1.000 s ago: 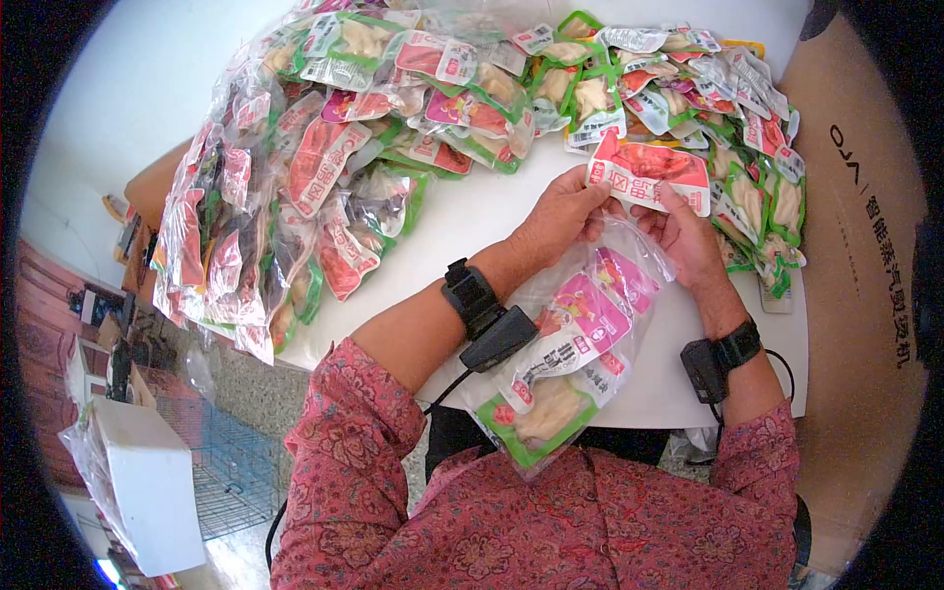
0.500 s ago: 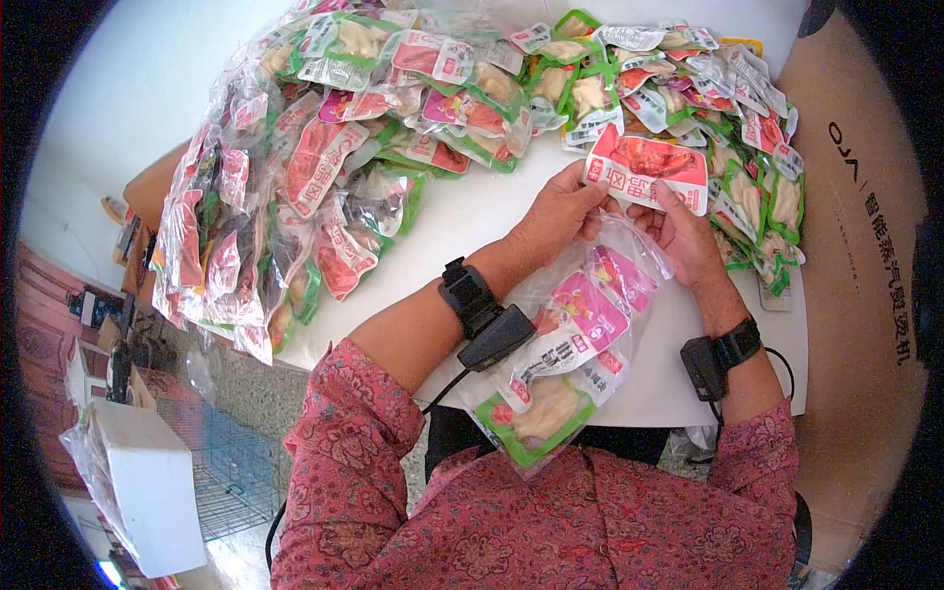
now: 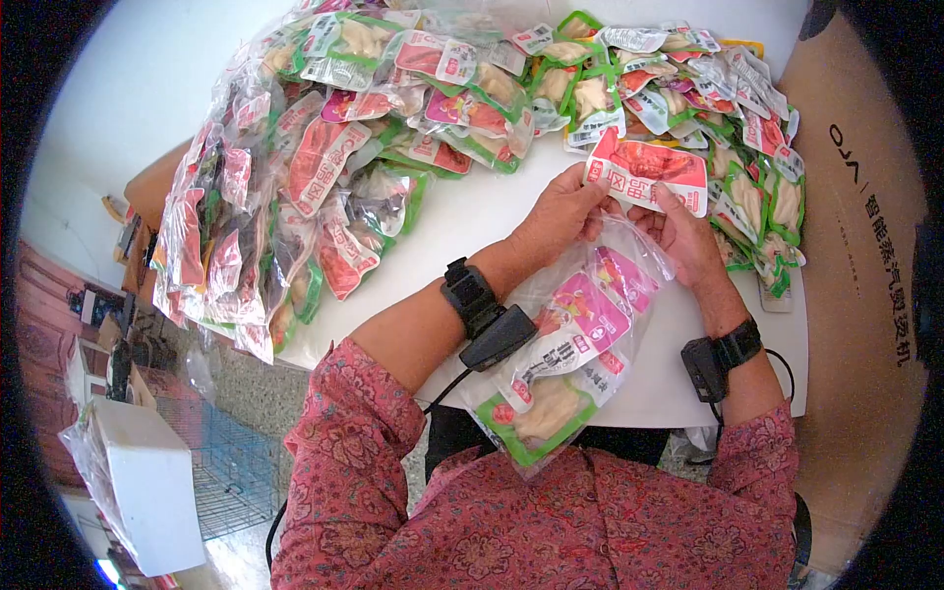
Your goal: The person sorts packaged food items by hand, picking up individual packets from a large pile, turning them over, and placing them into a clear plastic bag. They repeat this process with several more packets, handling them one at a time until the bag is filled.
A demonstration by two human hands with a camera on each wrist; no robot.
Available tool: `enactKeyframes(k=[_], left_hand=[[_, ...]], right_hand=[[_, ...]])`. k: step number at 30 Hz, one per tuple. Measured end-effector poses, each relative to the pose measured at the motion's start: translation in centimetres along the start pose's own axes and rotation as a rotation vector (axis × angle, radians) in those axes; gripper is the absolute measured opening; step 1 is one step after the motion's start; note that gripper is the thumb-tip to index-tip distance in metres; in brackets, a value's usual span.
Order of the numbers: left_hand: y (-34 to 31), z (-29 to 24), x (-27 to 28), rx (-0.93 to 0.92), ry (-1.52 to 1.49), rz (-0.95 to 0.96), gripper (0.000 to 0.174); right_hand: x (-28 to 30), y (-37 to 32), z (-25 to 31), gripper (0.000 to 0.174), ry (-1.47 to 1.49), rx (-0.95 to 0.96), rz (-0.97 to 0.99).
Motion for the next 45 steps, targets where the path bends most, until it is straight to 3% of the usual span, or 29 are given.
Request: enactKeyframes(k=[7,9,13,15,18,20,21,22,23,25,30,33,36,42,45], left_hand=[[0.2,0.3,0.0,0.005,0.054,0.005,0.021],[0.1,-0.4,0.8,-0.080,0.300,-0.152,0.026],[-1.9,-4.8,-1.9,-0.132,0.685,0.039,0.040],[-3.1,-7.6,-1.5,-0.463,1.151,-0.200,0.040],[-5.9,-10.8,-5.3,-0.573,1.403,-0.102,0.034],[-9.0,-12.1,-10.4,-0.357,0.712,0.288,0.023],[-11.1,-13.2,-13.6,-0.388,0.458,0.546,0.024],[-12.6,-13.8,-15.2,-0.549,0.370,0.644,0.032],[-13.6,-13.9,-16.7,-0.621,0.083,0.686,0.032],[-16.7,-14.9,-16.7,-0.637,-0.119,0.750,0.030],[-17.7,-14.5,-12.9,-0.715,-0.296,0.693,0.026],[-17.8,-15.7,-12.2,-0.768,-0.347,0.775,0.024],[-17.8,-16.3,-11.5,-0.799,-0.387,0.863,0.022],[-18.3,-17.5,-10.8,-0.774,-0.417,1.010,0.019],[-19.5,-18.3,-10.6,-0.742,-0.425,1.048,0.018]], right_hand=[[0.3,0.1,-0.4,0.035,0.041,-0.021,-0.007],[0.2,0.0,0.3,0.032,-0.009,-0.015,-0.002],[0.9,0.1,0.5,0.032,0.089,0.032,-0.017],[0.7,0.1,0.0,0.034,0.103,-0.021,0.005],[1.0,0.6,-0.4,0.040,0.062,-0.006,0.008],[0.6,0.4,0.2,0.040,-0.006,-0.025,0.008],[0.2,-0.2,1.0,0.039,-0.045,-0.044,-0.034],[0.1,-0.6,1.0,0.039,-0.090,-0.074,-0.071],[0.8,0.6,-0.4,0.040,-0.034,0.015,-0.026],[0.9,0.5,-0.8,0.039,-0.016,-0.017,-0.007],[-0.2,0.3,-0.1,0.034,0.100,-0.029,0.029],[0.4,0.6,-0.3,0.031,0.050,0.017,-0.051],[0.0,0.4,0.0,0.031,0.047,0.006,0.004],[0.5,0.7,-0.4,0.027,0.063,-0.006,0.070],[-0.8,0.1,-0.2,0.028,0.093,-0.001,0.003]])
Point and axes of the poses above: each hand's wrist, its own y-axis towards the middle knuckle, its own x-axis out of the back of the hand, z = x × y, the point moved 8 cm from there along y, towards the middle knuckle, and after that the axes turned 6 degrees about x, right-handed, at the moved point
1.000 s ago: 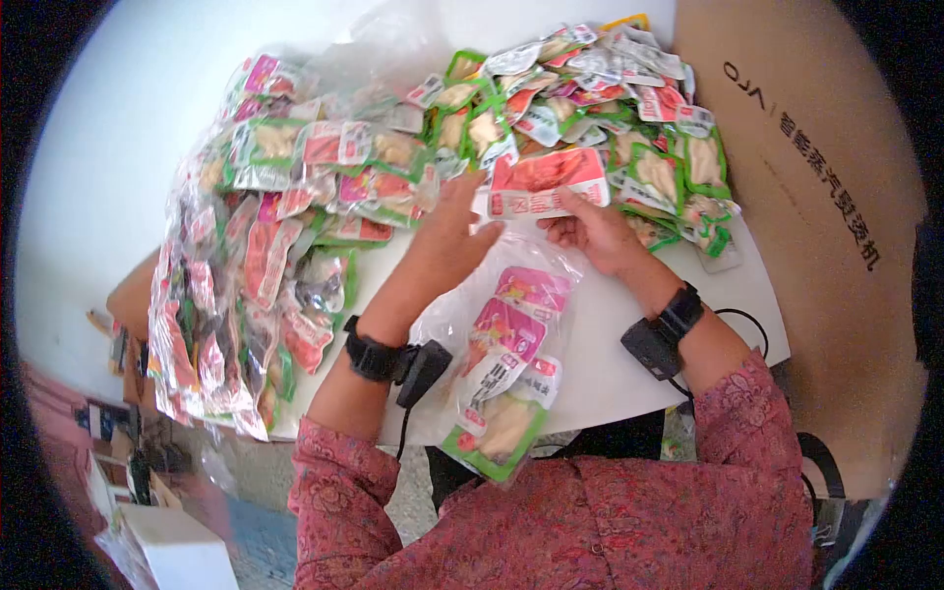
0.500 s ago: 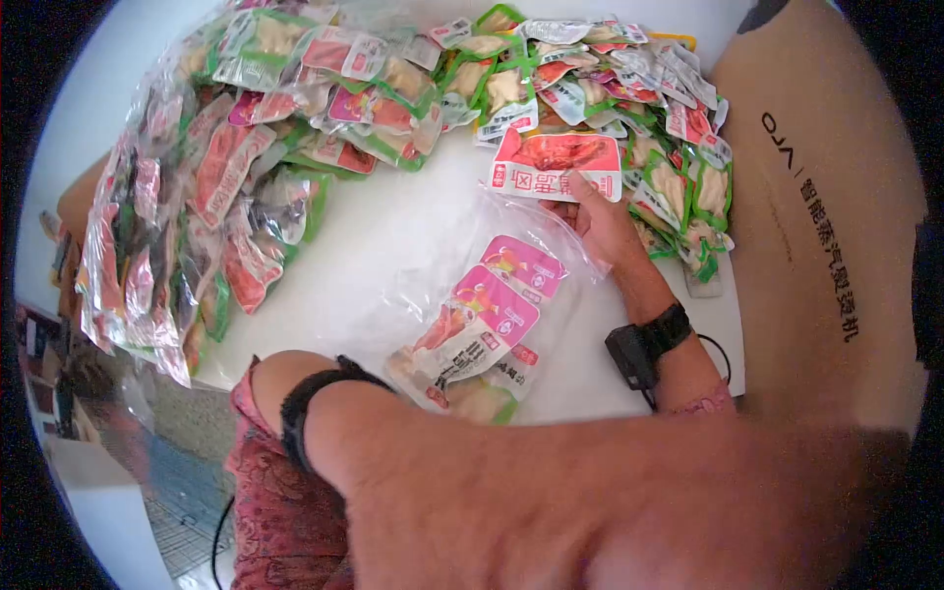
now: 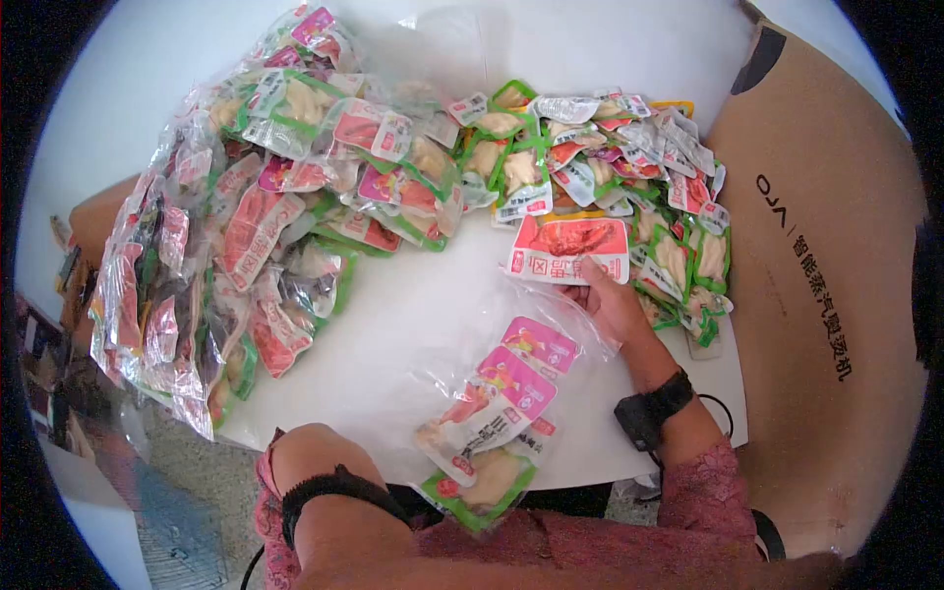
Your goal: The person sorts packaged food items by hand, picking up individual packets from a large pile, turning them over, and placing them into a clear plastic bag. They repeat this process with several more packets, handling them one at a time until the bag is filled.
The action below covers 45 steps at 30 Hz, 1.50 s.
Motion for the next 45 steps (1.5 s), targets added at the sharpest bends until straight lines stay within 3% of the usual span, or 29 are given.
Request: enactKeyframes(k=[9,14,19,20,21,23,24,25,27,29,30,31,32,35,37,39,43,44,45], left_hand=[[1.4,0.4,-1.4,0.026,-0.281,0.122,0.020],[2.4,0.6,-2.7,0.029,-0.443,0.208,0.023],[3.3,0.6,-5.5,0.082,-0.624,0.227,0.027],[3.3,1.0,-5.6,0.318,-0.536,0.006,0.030],[3.5,1.4,-6.1,0.340,-0.518,0.006,0.030],[3.9,1.4,-7.2,0.194,-0.231,0.145,0.030],[3.7,1.7,-8.1,0.216,-0.145,0.328,0.023],[3.6,2.2,-6.9,0.236,-0.135,0.329,0.023],[2.2,5.3,-3.8,0.499,-0.074,0.386,0.018],[0.4,7.6,-2.2,0.753,-0.022,0.433,0.026],[0.2,7.4,1.8,0.845,0.367,-0.043,0.022],[-1.0,8.0,5.5,0.942,0.470,-0.371,0.018],[-2.0,8.0,9.4,0.862,0.620,-0.485,0.014],[-10.0,7.3,18.1,0.991,0.676,-0.910,0.021],[-13.0,7.6,19.6,1.036,0.659,-1.070,0.025],[-13.6,8.4,20.0,1.054,0.734,-1.055,0.042],[-12.6,10.3,20.7,0.968,0.733,-1.052,0.038],[-12.4,10.9,20.8,0.938,0.689,-1.000,0.036],[-12.9,11.2,21.0,0.940,0.684,-1.007,0.036]], right_hand=[[1.5,0.3,-0.6,0.029,-0.008,-0.057,0.026],[1.0,0.2,-0.1,0.034,-0.216,-0.046,0.088],[0.5,-0.4,0.1,0.035,-0.143,-0.011,0.070],[0.6,-0.5,-0.1,0.034,-0.137,-0.038,0.052],[0.7,-0.2,0.1,0.034,-0.139,-0.054,0.040],[0.8,0.3,-0.1,0.034,-0.165,-0.041,0.060],[0.7,0.2,0.0,0.035,-0.115,-0.035,0.050],[0.7,0.1,0.1,0.035,-0.066,-0.030,0.037],[1.0,0.2,0.3,0.035,-0.051,-0.003,0.072],[1.9,0.4,-0.3,0.035,-0.070,-0.058,0.030],[1.5,-0.1,0.5,0.034,-0.061,-0.031,0.022],[1.5,-0.1,0.4,0.034,-0.050,-0.041,0.033],[1.8,0.0,0.7,0.033,-0.089,0.012,0.023],[0.8,-0.2,1.6,0.032,-0.050,0.092,0.018],[0.9,-0.1,1.8,0.030,-0.018,0.123,0.041],[0.6,-0.2,2.0,0.030,-0.004,0.136,0.049],[0.0,-0.5,2.2,0.028,0.005,0.150,0.165],[0.0,-0.9,2.3,0.029,0.014,0.150,0.026],[-0.3,-1.0,2.5,0.029,0.015,0.142,0.027]])
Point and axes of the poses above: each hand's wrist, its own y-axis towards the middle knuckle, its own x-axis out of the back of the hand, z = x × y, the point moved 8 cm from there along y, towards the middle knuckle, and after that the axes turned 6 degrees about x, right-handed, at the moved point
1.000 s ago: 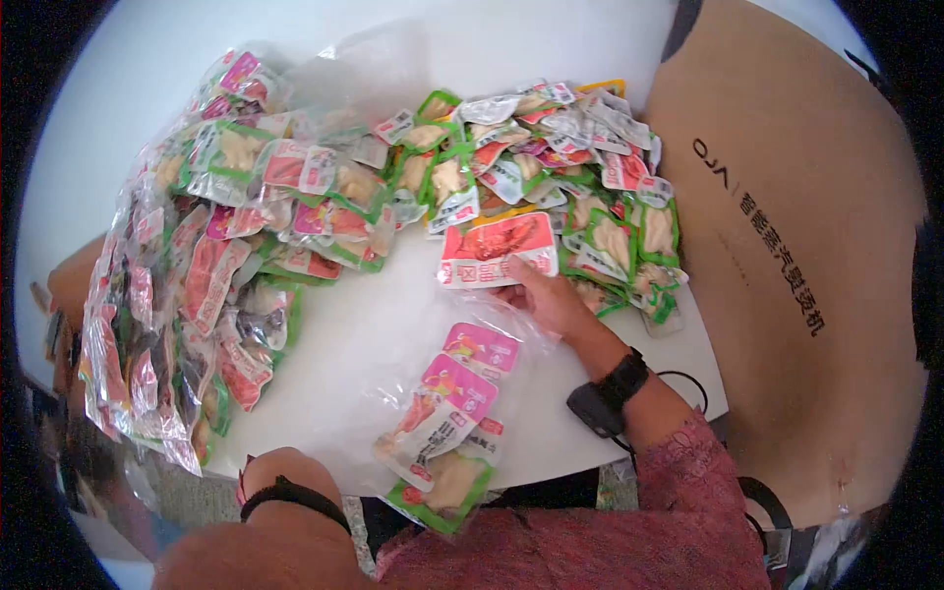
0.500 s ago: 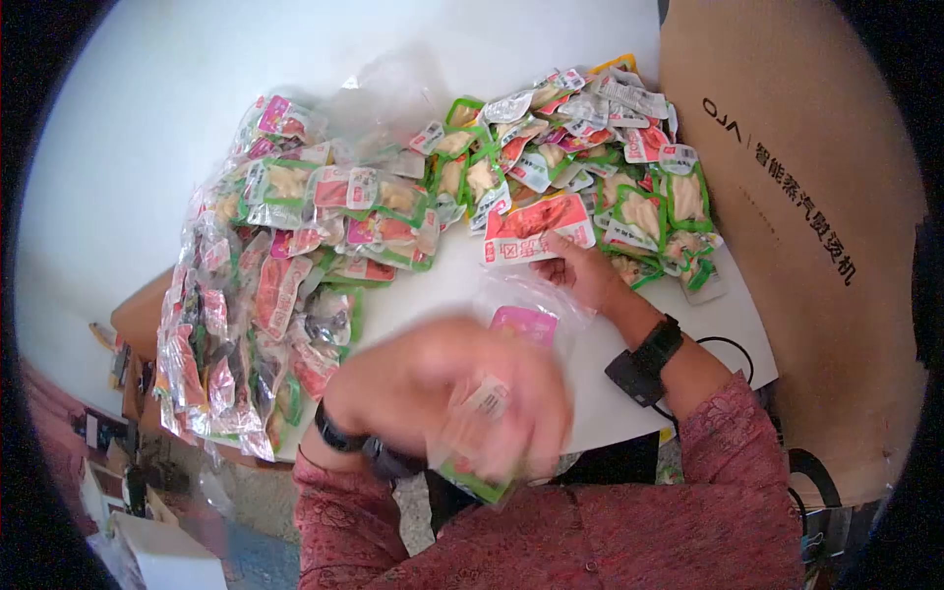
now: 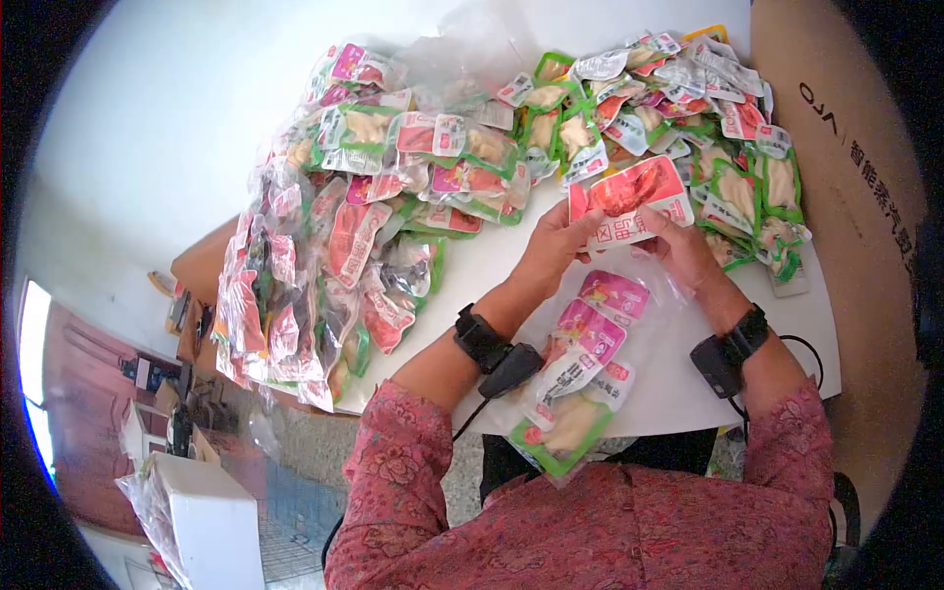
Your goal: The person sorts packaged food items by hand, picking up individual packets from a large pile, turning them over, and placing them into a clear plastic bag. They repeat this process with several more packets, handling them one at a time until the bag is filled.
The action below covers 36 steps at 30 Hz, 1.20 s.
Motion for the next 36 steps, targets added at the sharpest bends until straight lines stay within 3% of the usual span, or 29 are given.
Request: enactKeyframes(k=[2,3,6,14,17,20,26,36], left_hand=[[0.0,0.7,0.6,-0.050,-0.121,-0.039,0.030],[0.0,1.1,1.0,-0.041,-0.121,-0.042,0.030],[0.0,1.9,1.7,-0.006,-0.211,-0.016,0.026],[0.2,2.0,1.8,-0.072,-0.329,0.011,0.027],[0.1,1.7,2.1,-0.081,-0.316,-0.065,0.020],[0.4,2.1,2.0,-0.036,-0.296,-0.021,0.017],[0.7,1.9,1.3,-0.104,-0.199,0.075,0.023],[0.7,1.9,1.4,-0.114,-0.197,0.071,0.026]], right_hand=[[0.0,-0.1,-0.9,0.030,0.007,-0.090,-0.040],[0.5,0.3,-1.0,0.029,0.053,-0.012,-0.041],[2.4,1.1,-1.5,0.034,-0.117,-0.006,-0.101],[2.0,0.8,-0.6,0.028,-0.158,0.024,-0.135],[2.6,1.0,-0.3,0.027,-0.186,0.081,-0.145],[3.3,1.2,-0.6,0.028,-0.177,0.078,-0.172],[3.5,1.2,-0.8,0.027,-0.075,0.073,-0.207],[3.4,1.2,-0.8,0.026,-0.094,0.061,-0.180]])
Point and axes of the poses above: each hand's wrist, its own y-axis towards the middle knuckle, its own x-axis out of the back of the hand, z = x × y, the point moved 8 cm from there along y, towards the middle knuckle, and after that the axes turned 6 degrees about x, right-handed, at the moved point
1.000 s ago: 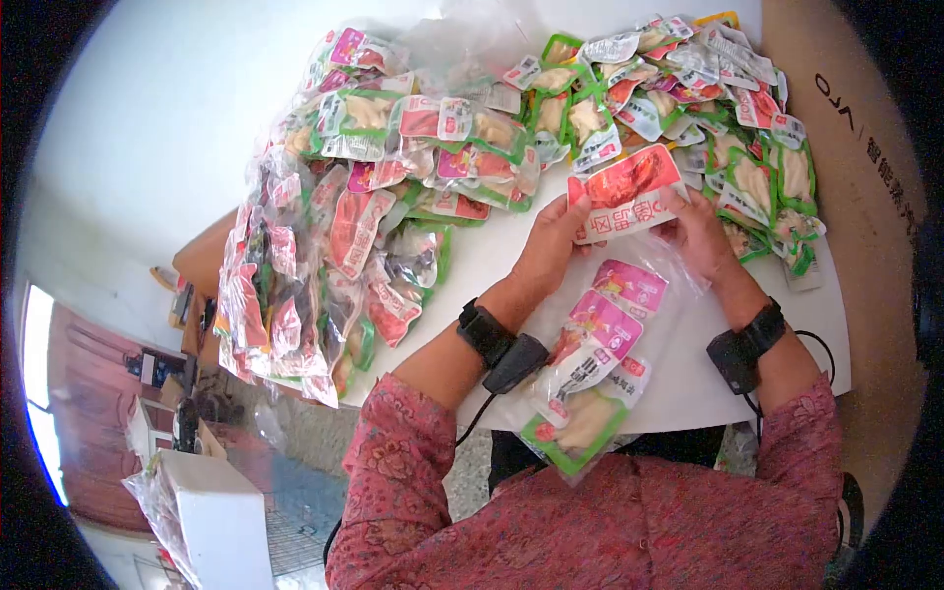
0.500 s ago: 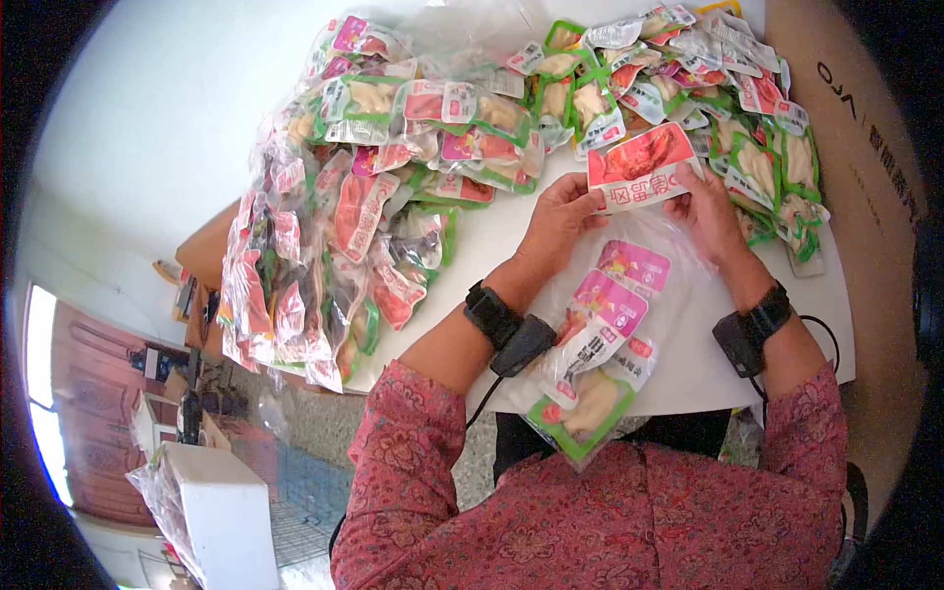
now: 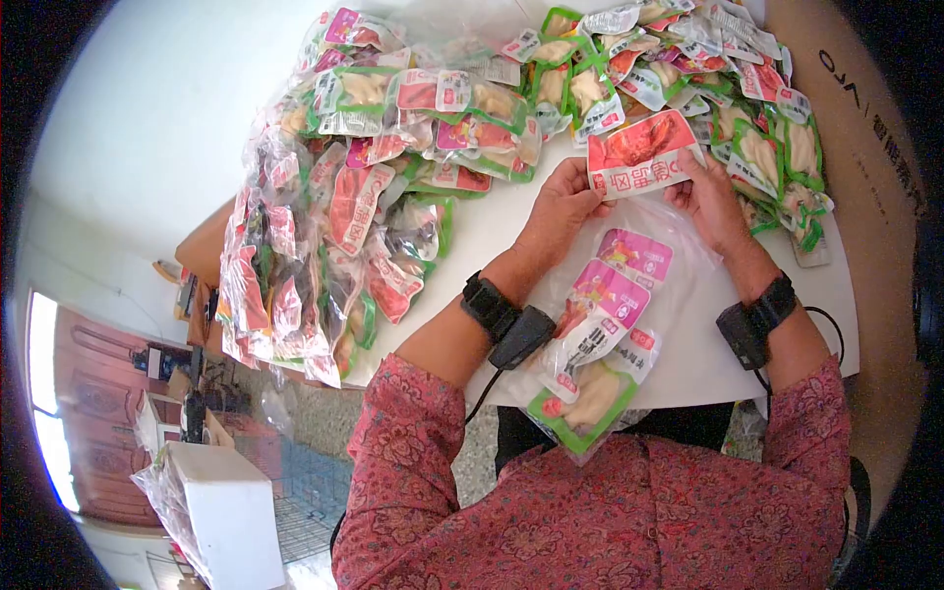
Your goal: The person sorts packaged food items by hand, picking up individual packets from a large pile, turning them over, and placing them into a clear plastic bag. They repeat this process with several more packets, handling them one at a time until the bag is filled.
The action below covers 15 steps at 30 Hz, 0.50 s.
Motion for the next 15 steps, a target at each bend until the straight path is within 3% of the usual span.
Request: enactKeyframes(k=[15], left_hand=[[-0.30,-0.13,-0.10,0.030,-0.028,-0.009,0.026]], right_hand=[[-0.11,-0.09,0.05,0.026,-0.020,-0.018,-0.003]])
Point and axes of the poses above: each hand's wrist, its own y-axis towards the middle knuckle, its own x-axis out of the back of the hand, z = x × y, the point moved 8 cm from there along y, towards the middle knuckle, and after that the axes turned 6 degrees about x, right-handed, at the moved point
